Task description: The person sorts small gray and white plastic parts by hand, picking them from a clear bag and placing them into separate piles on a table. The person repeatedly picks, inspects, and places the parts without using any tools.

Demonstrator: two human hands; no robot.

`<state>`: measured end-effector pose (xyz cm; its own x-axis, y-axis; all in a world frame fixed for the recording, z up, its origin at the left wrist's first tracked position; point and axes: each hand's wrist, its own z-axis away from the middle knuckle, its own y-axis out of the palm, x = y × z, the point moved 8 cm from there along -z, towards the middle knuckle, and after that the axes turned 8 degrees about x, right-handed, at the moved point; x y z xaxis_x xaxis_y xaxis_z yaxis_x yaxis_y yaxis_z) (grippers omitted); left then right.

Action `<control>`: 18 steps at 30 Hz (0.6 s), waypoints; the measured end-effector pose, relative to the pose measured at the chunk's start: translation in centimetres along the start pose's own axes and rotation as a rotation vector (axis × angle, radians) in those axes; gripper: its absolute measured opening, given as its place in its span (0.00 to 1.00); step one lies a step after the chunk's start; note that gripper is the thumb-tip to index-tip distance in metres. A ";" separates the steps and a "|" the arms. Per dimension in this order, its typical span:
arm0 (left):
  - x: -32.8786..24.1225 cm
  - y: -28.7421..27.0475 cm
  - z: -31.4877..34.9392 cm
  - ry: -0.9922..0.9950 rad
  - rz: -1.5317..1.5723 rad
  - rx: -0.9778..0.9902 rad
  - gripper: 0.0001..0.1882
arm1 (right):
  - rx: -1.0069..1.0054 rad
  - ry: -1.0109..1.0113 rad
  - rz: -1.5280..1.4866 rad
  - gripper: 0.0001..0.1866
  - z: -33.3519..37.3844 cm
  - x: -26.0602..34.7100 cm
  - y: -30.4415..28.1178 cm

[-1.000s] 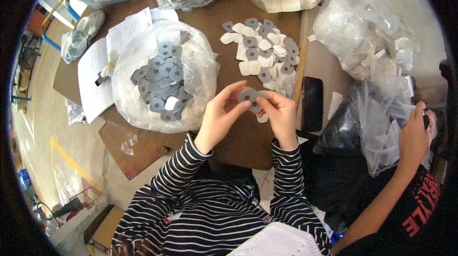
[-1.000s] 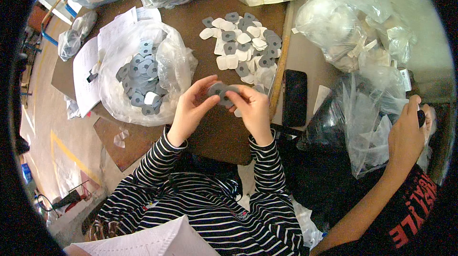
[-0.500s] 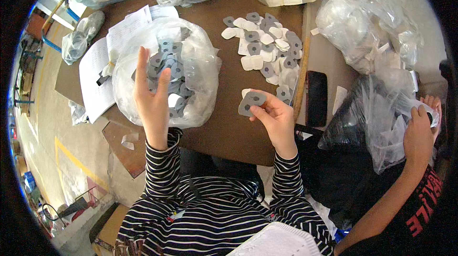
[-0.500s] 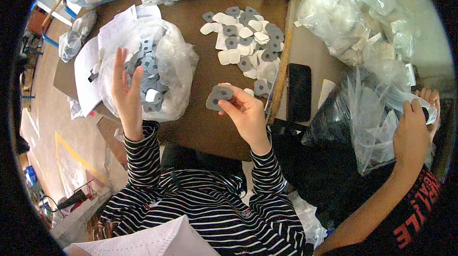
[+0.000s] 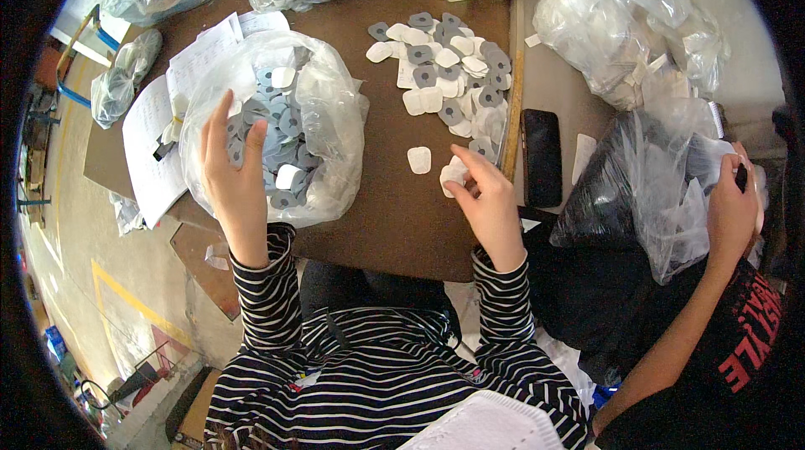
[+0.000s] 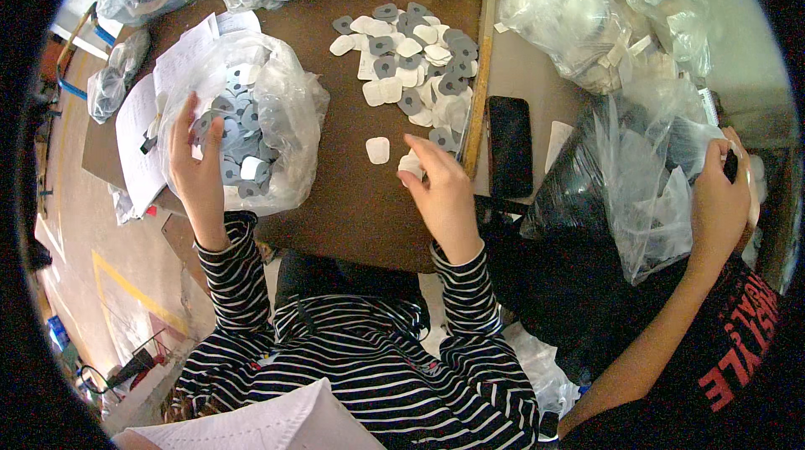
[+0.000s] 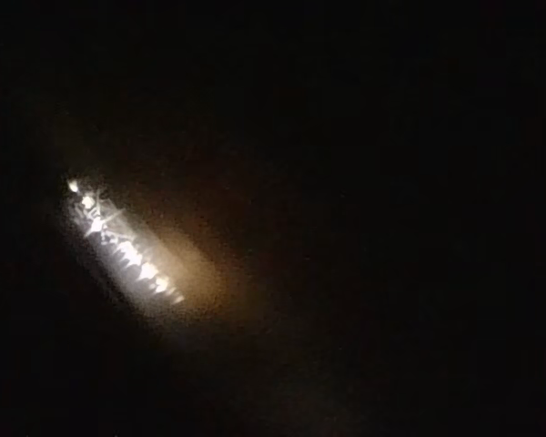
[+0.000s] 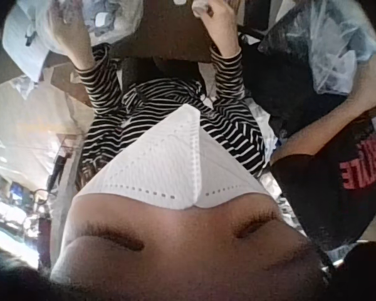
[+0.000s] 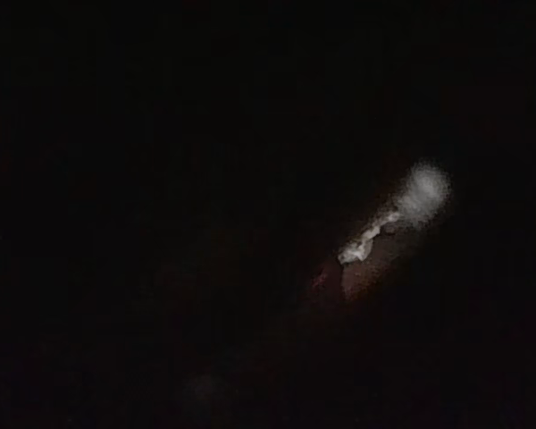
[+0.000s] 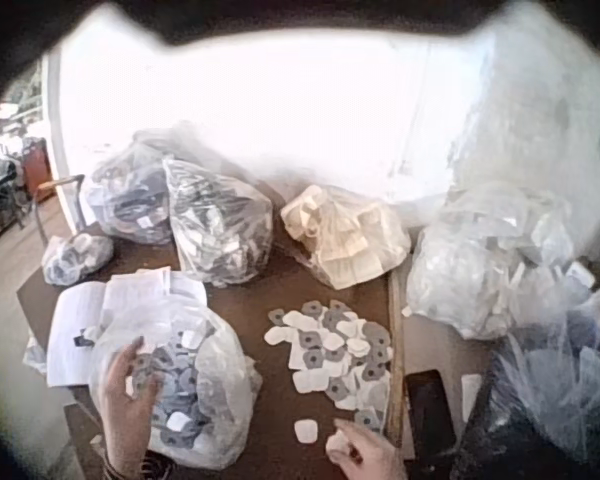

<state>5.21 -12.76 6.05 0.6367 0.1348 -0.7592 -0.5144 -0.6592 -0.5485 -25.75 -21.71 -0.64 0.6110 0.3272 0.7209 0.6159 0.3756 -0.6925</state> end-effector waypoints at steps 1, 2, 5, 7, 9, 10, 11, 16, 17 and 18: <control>-1.2 -0.3 0.0 0.070 -0.097 -0.055 0.16 | -0.009 -0.001 0.071 0.29 0.1 -0.6 0.0; -2.4 -0.3 0.3 0.139 -0.194 -0.109 0.17 | -0.011 -0.007 0.106 0.29 0.2 -1.0 0.3; -4.9 3.3 2.8 0.252 0.000 0.098 0.19 | 0.002 0.030 0.146 0.28 0.3 -1.5 0.9; -6.9 6.7 4.9 0.274 0.077 0.369 0.19 | 0.041 0.116 0.079 0.27 0.1 -1.3 1.1; -6.4 10.4 6.9 0.223 0.296 0.590 0.19 | 0.049 0.111 0.050 0.24 -0.1 -1.9 1.2; -6.3 12.0 7.8 0.210 0.318 0.644 0.19 | 0.045 0.119 0.041 0.23 0.0 -2.3 1.0; -6.1 13.3 8.8 0.197 0.334 0.692 0.19 | 0.047 0.111 0.010 0.20 -0.1 -2.2 0.9; -5.0 15.9 10.5 -0.003 0.511 0.802 0.19 | 0.070 0.011 -0.398 0.10 0.5 -1.1 1.5; -4.4 16.0 10.7 -0.077 0.527 0.834 0.17 | 0.065 0.053 -0.533 0.10 0.7 -1.2 1.7; -3.9 16.1 10.9 -0.151 0.543 0.864 0.16 | 0.061 0.096 -0.668 0.10 0.9 -1.2 1.9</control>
<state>-11.78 -15.84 -3.66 0.1471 0.1087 -0.9831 -0.9864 0.0892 -0.1378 -25.74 -20.64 -2.75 0.1518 -0.0698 0.9859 0.8495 0.5191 -0.0941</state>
